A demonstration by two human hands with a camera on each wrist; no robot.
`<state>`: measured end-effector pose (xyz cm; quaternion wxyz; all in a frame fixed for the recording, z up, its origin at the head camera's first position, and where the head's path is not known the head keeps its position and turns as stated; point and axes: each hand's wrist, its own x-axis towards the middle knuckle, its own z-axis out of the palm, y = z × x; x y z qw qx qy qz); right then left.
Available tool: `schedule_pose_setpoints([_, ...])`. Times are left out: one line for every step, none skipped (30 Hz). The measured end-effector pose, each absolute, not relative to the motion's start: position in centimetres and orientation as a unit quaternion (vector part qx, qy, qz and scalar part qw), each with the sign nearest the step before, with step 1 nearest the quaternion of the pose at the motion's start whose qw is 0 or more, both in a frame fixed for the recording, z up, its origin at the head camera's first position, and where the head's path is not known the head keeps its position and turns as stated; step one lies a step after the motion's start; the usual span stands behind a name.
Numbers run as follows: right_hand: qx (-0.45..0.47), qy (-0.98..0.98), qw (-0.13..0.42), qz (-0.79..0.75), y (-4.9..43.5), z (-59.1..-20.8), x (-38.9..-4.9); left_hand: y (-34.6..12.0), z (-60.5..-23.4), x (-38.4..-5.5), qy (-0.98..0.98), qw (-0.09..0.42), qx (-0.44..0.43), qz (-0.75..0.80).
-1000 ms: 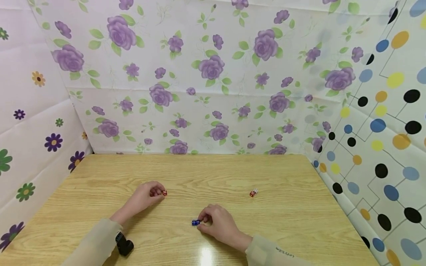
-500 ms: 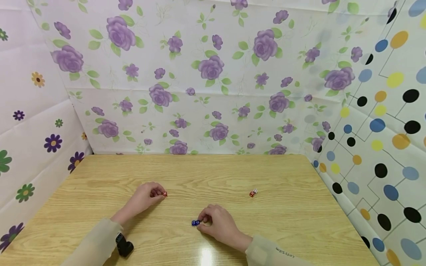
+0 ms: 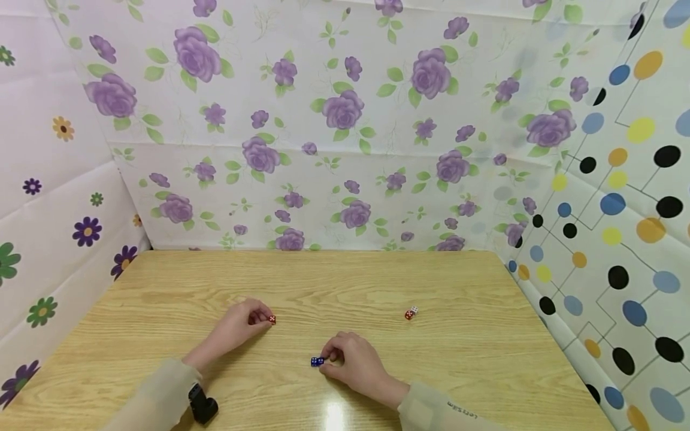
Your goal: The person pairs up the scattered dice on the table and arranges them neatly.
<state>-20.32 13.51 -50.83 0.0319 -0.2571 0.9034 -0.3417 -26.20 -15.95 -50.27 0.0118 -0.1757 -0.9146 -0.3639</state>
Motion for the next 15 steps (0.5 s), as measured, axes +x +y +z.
schedule_pose_setpoints([-0.257, 0.903, 0.032, -0.342, 13.5, -50.8, -20.3, -15.8, -50.3, -26.1, -0.914, 0.010, -0.177, -0.364])
schedule_pose_setpoints([-0.256, 0.904, 0.033, -0.341, 13.5, -50.8, -20.3, -15.6, -50.3, -26.1, -0.914, 0.008, -0.180, -0.363])
schedule_pose_setpoints([-0.256, 0.904, 0.033, -0.341, 13.5, -50.8, -20.3, -15.3, -50.3, -26.0, -0.914, 0.007, -0.183, -0.362])
schedule_pose_setpoints([-0.256, 0.904, 0.034, -0.341, 13.5, -50.8, -20.3, -15.1, -50.4, -26.0, -0.914, 0.007, -0.187, -0.360])
schedule_pose_setpoints([-0.255, 0.905, 0.034, -0.340, 13.5, -50.9, -20.4, -14.9, -50.4, -25.9, -0.914, 0.006, -0.191, -0.358])
schedule_pose_setpoints([-0.254, 0.905, 0.034, -0.340, 13.6, -50.9, -20.4, -14.7, -50.4, -25.9, -0.913, 0.006, -0.196, -0.357])
schedule_pose_setpoints([-0.254, 0.905, 0.034, -0.339, 13.6, -50.9, -20.4, -14.5, -50.4, -25.8, -0.912, 0.005, -0.201, -0.356])
schedule_pose_setpoints([-0.254, 0.905, 0.033, -0.339, 13.6, -50.9, -20.4, -14.2, -50.3, -25.8, -0.911, 0.004, -0.207, -0.356])
schedule_pose_setpoints([-0.255, 0.905, 0.033, -0.339, 13.6, -50.9, -20.4, -14.0, -50.3, -25.7, -0.910, 0.003, -0.211, -0.356])
schedule_pose_setpoints([-0.255, 0.905, 0.033, -0.340, 13.6, -50.9, -20.4, -13.8, -50.3, -25.7, -0.909, 0.003, -0.215, -0.356])
schedule_pose_setpoints([-0.255, 0.905, 0.032, -0.340, 13.6, -51.0, -20.4, -13.6, -50.3, -25.6, -0.908, 0.002, -0.220, -0.357])
schedule_pose_setpoints([-0.256, 0.904, 0.032, -0.341, 13.6, -51.0, -20.4, -13.4, -50.3, -25.5, -0.906, 0.002, -0.226, -0.357])
schedule_pose_setpoints([-0.256, 0.904, 0.032, -0.341, 13.6, -51.0, -20.4, -13.2, -50.3, -25.5, -0.905, 0.001, -0.231, -0.358])
schedule_pose_setpoints([-0.256, 0.904, 0.032, -0.341, 13.5, -51.0, -20.4, -13.0, -50.3, -25.4, -0.902, 0.003, -0.238, -0.359])
schedule_pose_setpoints([-0.256, 0.904, 0.033, -0.342, 13.5, -51.0, -20.4, -12.8, -50.3, -25.4, -0.901, 0.001, -0.242, -0.360])
